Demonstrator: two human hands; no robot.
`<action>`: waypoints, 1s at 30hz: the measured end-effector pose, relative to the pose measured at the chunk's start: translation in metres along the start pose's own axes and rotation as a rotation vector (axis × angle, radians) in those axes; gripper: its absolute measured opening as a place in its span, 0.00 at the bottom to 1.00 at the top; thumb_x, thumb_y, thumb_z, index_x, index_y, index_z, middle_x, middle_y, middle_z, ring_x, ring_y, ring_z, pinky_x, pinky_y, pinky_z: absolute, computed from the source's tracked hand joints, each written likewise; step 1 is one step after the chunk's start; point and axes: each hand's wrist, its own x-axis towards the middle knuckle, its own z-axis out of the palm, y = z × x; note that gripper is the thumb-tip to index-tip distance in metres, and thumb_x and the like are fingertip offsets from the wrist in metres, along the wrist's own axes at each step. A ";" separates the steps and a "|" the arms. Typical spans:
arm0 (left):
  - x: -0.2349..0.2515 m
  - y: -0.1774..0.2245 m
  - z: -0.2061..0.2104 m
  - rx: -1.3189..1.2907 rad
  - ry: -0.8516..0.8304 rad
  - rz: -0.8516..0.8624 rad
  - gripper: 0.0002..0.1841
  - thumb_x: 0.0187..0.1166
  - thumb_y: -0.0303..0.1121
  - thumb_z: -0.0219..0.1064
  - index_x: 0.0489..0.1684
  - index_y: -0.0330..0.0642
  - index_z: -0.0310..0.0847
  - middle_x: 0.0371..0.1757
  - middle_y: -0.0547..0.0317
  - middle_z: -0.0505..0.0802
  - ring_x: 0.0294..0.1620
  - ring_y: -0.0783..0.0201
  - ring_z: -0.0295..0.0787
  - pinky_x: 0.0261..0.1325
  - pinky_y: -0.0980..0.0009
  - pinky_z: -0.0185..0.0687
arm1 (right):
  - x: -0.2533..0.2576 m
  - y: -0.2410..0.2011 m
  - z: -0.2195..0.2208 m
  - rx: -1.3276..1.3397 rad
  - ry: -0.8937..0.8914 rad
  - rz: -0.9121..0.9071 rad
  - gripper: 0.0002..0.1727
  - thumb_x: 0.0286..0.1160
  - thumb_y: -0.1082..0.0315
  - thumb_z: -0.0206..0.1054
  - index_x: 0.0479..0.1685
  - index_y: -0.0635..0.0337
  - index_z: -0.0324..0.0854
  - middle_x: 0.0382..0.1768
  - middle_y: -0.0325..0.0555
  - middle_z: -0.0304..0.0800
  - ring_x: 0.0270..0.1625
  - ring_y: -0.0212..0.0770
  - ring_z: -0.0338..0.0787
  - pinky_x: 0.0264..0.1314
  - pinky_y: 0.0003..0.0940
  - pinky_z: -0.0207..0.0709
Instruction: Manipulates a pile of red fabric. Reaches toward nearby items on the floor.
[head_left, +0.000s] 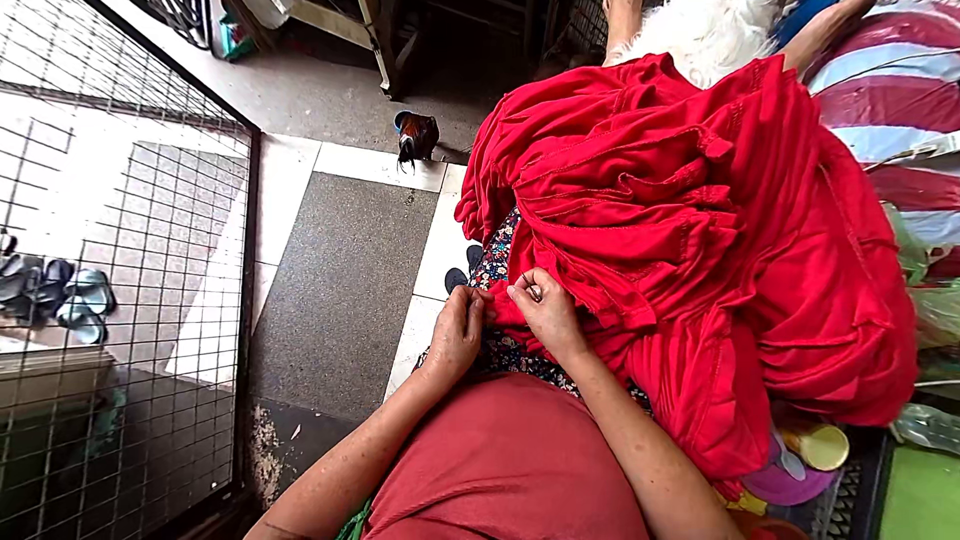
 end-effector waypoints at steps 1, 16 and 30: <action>0.003 -0.002 0.002 -0.015 -0.007 -0.042 0.13 0.89 0.24 0.47 0.51 0.22 0.73 0.47 0.45 0.92 0.41 0.69 0.93 0.53 0.71 0.88 | 0.000 0.001 0.001 0.010 -0.001 -0.001 0.08 0.81 0.71 0.67 0.46 0.70 0.80 0.26 0.44 0.78 0.26 0.32 0.73 0.34 0.29 0.69; 0.012 -0.016 0.006 -0.044 0.040 -0.066 0.04 0.74 0.26 0.73 0.33 0.35 0.92 0.38 0.58 0.92 0.41 0.75 0.87 0.51 0.76 0.83 | -0.006 0.015 0.003 0.009 0.026 -0.133 0.11 0.79 0.71 0.68 0.51 0.71 0.81 0.34 0.52 0.86 0.35 0.39 0.84 0.42 0.37 0.78; 0.004 -0.015 -0.012 -0.207 -0.062 -0.252 0.06 0.84 0.26 0.63 0.40 0.33 0.83 0.31 0.66 0.92 0.34 0.77 0.91 0.47 0.78 0.89 | -0.006 0.030 0.004 -0.155 0.074 -0.569 0.12 0.57 0.89 0.68 0.42 0.73 0.85 0.36 0.59 0.91 0.39 0.50 0.93 0.44 0.43 0.86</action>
